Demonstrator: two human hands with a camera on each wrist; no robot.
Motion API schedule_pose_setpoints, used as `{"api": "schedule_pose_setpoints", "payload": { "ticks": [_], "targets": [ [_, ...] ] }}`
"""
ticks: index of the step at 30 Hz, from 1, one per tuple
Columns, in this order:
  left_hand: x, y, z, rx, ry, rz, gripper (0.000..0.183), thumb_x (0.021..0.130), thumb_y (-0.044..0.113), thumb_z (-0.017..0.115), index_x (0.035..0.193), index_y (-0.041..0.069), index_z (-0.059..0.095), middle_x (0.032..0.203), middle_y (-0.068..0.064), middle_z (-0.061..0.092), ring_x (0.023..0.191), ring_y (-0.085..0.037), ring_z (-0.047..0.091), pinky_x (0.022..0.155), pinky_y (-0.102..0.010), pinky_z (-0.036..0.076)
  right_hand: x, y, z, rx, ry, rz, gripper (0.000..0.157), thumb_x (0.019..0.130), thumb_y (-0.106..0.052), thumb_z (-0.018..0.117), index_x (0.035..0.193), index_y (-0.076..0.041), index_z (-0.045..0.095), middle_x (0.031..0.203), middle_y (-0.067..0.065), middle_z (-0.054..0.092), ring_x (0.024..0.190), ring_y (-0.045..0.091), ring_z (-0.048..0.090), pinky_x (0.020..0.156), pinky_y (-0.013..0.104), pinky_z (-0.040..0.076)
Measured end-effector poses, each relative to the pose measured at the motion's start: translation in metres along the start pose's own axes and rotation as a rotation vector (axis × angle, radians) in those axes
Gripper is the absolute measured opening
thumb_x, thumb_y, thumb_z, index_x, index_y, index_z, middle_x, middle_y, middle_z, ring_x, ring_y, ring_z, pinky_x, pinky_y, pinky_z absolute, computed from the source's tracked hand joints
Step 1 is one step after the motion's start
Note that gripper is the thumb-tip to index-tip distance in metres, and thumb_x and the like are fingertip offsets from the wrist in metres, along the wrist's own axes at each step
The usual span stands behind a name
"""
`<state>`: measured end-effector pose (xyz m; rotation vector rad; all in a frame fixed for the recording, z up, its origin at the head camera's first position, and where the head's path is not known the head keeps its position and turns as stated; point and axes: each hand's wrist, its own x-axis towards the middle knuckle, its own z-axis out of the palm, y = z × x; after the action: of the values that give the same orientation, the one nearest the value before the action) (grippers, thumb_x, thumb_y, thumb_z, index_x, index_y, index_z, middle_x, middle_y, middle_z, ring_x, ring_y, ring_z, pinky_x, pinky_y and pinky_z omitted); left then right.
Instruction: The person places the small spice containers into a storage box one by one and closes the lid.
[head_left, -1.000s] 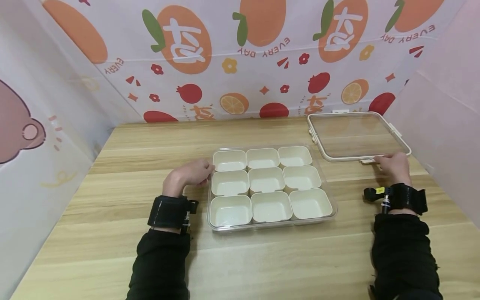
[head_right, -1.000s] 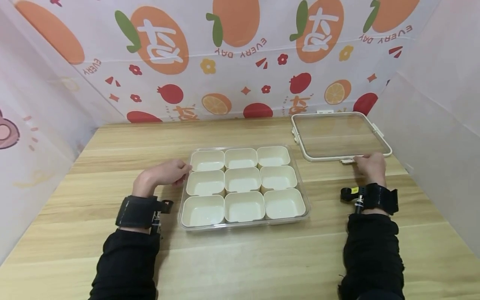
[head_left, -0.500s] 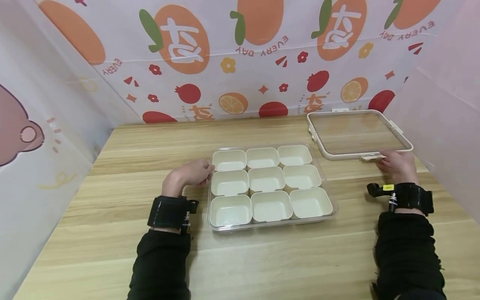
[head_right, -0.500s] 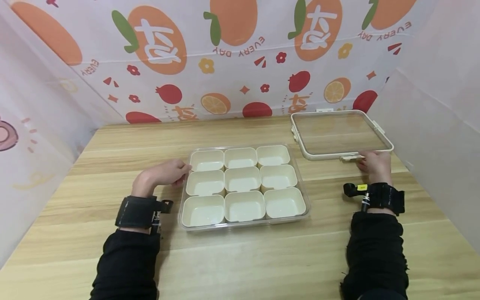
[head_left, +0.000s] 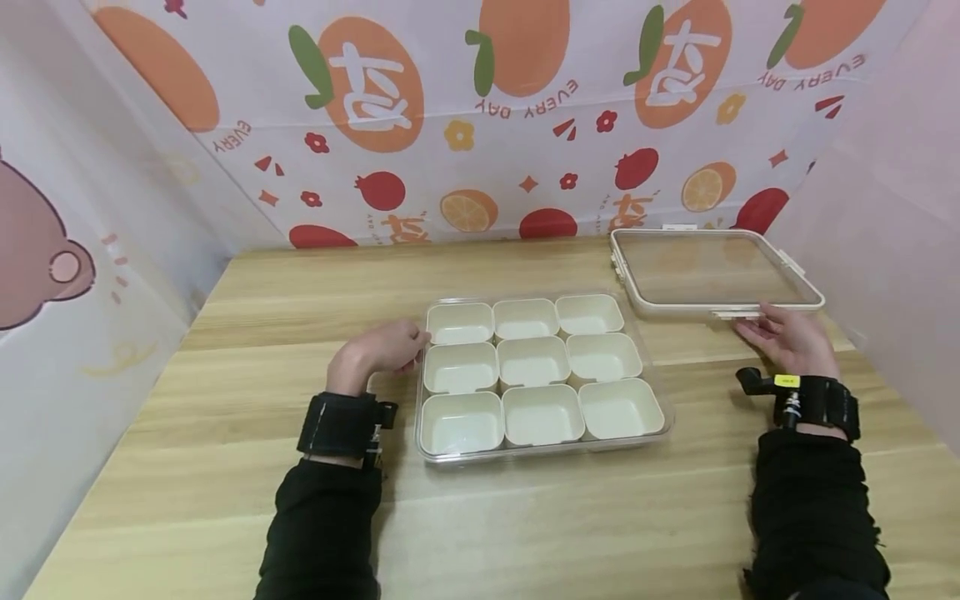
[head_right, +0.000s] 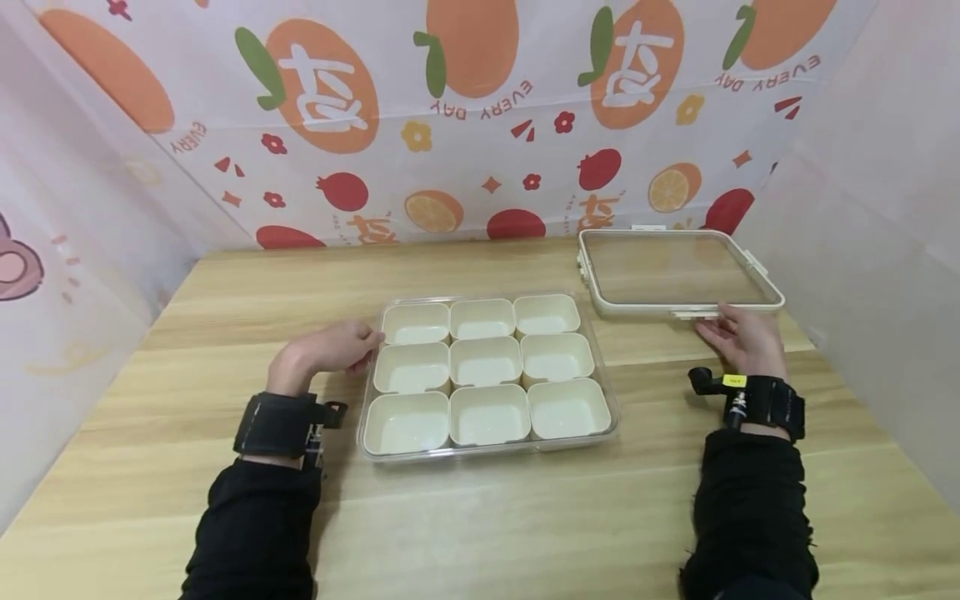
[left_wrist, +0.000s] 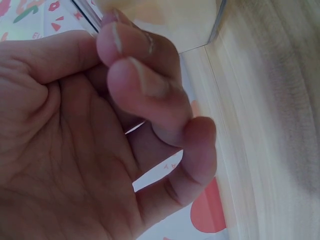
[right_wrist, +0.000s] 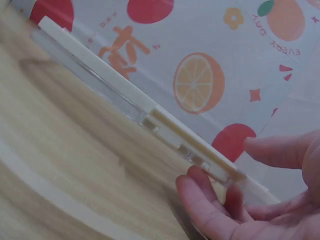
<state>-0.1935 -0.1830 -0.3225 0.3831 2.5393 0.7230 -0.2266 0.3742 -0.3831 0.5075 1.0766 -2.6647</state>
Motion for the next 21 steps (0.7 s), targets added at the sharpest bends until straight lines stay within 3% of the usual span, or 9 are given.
{"api": "schedule_pose_setpoints", "payload": {
  "ticks": [3, 6, 10, 14, 21],
  "targets": [
    [0.0002, 0.0004, 0.0027, -0.003, -0.004, 0.011, 0.041, 0.099, 0.020, 0.030, 0.067, 0.003, 0.050, 0.050, 0.001, 0.041, 0.043, -0.012, 0.036, 0.052, -0.029, 0.033, -0.0015, 0.0011, -0.0033, 0.108, 0.000, 0.027, 0.058, 0.091, 0.000, 0.045, 0.133, -0.030, 0.018, 0.102, 0.012, 0.049, 0.100, 0.024, 0.051, 0.097, 0.035, 0.035],
    [0.0010, 0.0012, 0.0025, -0.006, -0.001, 0.017, 0.041, 0.099, 0.020, 0.029, 0.068, 0.003, 0.050, 0.049, 0.001, 0.041, 0.043, -0.012, 0.035, 0.052, -0.029, 0.032, -0.0009, 0.0003, -0.0052, 0.237, -0.026, 0.057, 0.043, 0.093, -0.003, 0.043, 0.127, -0.024, 0.027, 0.103, 0.016, 0.050, 0.104, 0.026, 0.049, 0.100, 0.036, 0.031],
    [0.0008, 0.0008, 0.0015, -0.012, -0.001, -0.005, 0.040, 0.099, 0.020, 0.029, 0.068, 0.004, 0.049, 0.051, -0.001, 0.043, 0.044, -0.012, 0.037, 0.053, -0.029, 0.033, 0.0014, 0.0016, -0.0041, 0.350, -0.025, 0.074, 0.032, 0.093, -0.008, 0.046, 0.122, -0.017, 0.035, 0.109, 0.015, 0.048, 0.108, 0.030, 0.047, 0.099, 0.041, 0.032],
    [0.0002, 0.0012, 0.0006, -0.019, 0.002, -0.014, 0.040, 0.099, 0.021, 0.029, 0.068, 0.005, 0.049, 0.052, -0.001, 0.044, 0.045, -0.012, 0.038, 0.053, -0.030, 0.034, 0.0029, 0.0029, -0.0021, 0.482, -0.017, 0.059, 0.031, 0.092, -0.009, 0.050, 0.120, -0.016, 0.039, 0.112, 0.016, 0.050, 0.108, 0.032, 0.046, 0.095, 0.047, 0.035],
    [0.0002, 0.0009, 0.0009, -0.005, 0.004, -0.008, 0.041, 0.099, 0.020, 0.029, 0.067, 0.004, 0.049, 0.049, 0.000, 0.042, 0.043, -0.012, 0.036, 0.053, -0.029, 0.033, 0.0042, 0.0027, -0.0008, 0.537, -0.030, 0.030, 0.022, 0.095, -0.008, 0.044, 0.116, -0.009, 0.040, 0.108, 0.025, 0.055, 0.107, 0.034, 0.047, 0.093, 0.050, 0.036]
  ]
}}
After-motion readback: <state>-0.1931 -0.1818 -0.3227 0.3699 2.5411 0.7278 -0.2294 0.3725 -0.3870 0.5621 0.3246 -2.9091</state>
